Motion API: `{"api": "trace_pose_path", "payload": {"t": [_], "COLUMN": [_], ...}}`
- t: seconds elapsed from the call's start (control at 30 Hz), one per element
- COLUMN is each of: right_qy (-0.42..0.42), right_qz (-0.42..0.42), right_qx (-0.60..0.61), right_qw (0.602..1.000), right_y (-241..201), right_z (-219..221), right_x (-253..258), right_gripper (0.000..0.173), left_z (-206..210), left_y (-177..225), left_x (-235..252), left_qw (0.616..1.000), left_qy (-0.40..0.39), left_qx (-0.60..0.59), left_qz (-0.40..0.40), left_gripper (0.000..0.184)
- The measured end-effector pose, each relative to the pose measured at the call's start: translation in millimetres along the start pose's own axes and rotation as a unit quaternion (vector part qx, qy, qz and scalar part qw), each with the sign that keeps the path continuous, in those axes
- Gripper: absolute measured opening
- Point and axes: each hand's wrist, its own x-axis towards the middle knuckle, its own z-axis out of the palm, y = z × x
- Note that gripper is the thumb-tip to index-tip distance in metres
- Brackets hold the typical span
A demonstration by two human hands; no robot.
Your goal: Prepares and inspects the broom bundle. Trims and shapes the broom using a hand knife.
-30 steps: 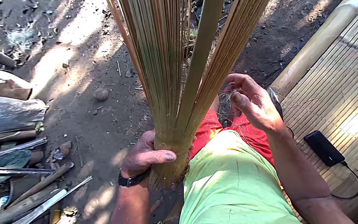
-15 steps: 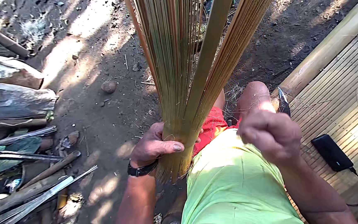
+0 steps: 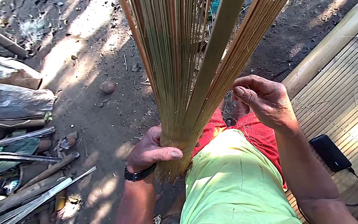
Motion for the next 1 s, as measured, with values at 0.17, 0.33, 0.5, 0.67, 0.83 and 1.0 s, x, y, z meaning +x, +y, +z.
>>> {"api": "trace_pose_path", "payload": {"t": [0.17, 0.33, 0.5, 0.67, 0.83, 1.0], "right_qy": [0.012, -0.029, -0.017, 0.008, 0.004, 0.018], "right_qz": [-0.023, -0.034, -0.04, -0.041, -0.046, -0.053], "right_qx": [0.017, 0.001, -0.024, -0.003, -0.013, -0.032], "right_qw": [1.0, 0.999, 0.999, 0.999, 0.999, 0.998], "right_y": [-1.4, -2.6, -6.5, -10.4, -11.3, -11.6], "right_z": [2.8, 2.3, 3.7, 9.4, 13.7, 18.8], "right_x": [-1.2, 0.2, 0.7, 2.8, 3.3, 3.7], "right_gripper": [0.02, 0.058, 0.058, 0.021, 0.017, 0.016], "left_z": [-1.4, 0.2, 2.8, 3.9, 3.8, 2.6], "left_y": [-0.1, 1.1, 3.6, 5.2, 4.3, 4.3], "left_x": [1.9, -1.0, -2.1, -5.0, -6.4, -6.9], "left_qw": [1.0, 1.0, 1.0, 0.999, 0.999, 0.999], "left_qy": [-0.006, 0.004, 0.001, 0.005, 0.005, 0.006], "left_qx": [0.007, 0.005, 0.029, 0.046, 0.042, 0.036], "left_qz": [0.006, -0.002, 0.007, -0.007, 0.004, 0.006], "left_gripper": [0.037, 0.04, 0.038, 0.042, 0.042, 0.042]}}
